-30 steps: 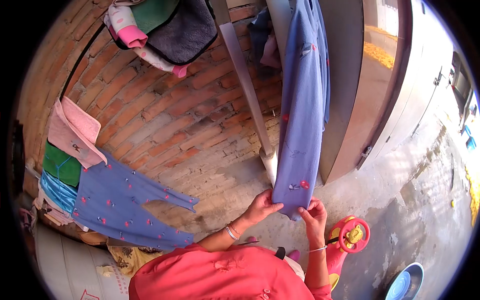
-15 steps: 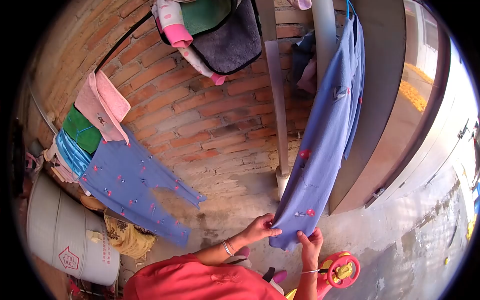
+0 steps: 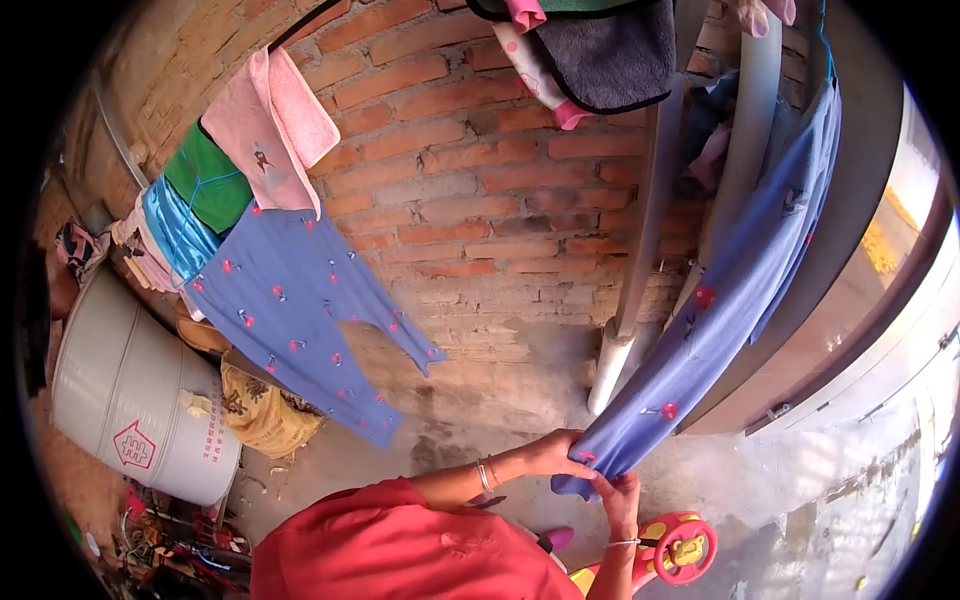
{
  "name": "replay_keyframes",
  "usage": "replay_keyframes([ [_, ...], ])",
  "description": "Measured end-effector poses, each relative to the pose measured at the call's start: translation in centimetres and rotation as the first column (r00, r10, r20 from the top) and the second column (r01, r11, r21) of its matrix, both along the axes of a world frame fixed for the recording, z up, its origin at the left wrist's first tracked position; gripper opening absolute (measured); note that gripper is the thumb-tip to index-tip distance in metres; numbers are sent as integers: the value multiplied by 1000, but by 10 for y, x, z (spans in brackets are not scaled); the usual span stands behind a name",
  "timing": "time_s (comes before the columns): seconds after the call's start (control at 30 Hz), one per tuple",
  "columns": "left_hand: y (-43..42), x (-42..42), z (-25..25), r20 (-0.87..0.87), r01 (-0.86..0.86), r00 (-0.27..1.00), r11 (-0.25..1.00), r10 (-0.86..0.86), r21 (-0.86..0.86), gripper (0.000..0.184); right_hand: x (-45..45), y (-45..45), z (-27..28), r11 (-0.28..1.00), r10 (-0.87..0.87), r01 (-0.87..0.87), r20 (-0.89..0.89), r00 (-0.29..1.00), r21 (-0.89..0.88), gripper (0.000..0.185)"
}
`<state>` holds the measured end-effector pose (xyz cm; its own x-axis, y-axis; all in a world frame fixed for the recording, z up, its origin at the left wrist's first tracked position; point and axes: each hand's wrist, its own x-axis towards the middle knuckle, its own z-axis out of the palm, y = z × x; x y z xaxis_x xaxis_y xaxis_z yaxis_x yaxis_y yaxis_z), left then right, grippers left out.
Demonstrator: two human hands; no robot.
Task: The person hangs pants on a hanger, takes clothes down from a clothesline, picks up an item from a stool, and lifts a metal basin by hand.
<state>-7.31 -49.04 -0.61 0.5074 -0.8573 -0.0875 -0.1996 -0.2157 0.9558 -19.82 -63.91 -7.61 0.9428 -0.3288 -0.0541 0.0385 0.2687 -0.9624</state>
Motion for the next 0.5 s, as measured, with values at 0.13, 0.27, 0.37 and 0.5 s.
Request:
replay_keyframes([
  [0.13, 25, 3, -13, -2, 40, 999, 999, -40, 4, 40, 3, 39, 13, 995, -102, 103, -94, 990, 0, 16],
  [0.27, 59, 19, -33, -70, -72, 995, 995, 67, -72, 37, 8, 81, 14, 995, -96, 99, -255, 962, -2, 22],
  [0.37, 86, 36, -49, 82, -27, 996, 1000, 28, -11, 38, 22, 111, 12, 990, -96, 66, -260, 961, -122, 17],
  [0.5, 111, 51, -48, -190, -122, 975, 993, 118, -9, 23, 39, 137, 1, 981, -124, 153, -224, 967, 117, 16],
])
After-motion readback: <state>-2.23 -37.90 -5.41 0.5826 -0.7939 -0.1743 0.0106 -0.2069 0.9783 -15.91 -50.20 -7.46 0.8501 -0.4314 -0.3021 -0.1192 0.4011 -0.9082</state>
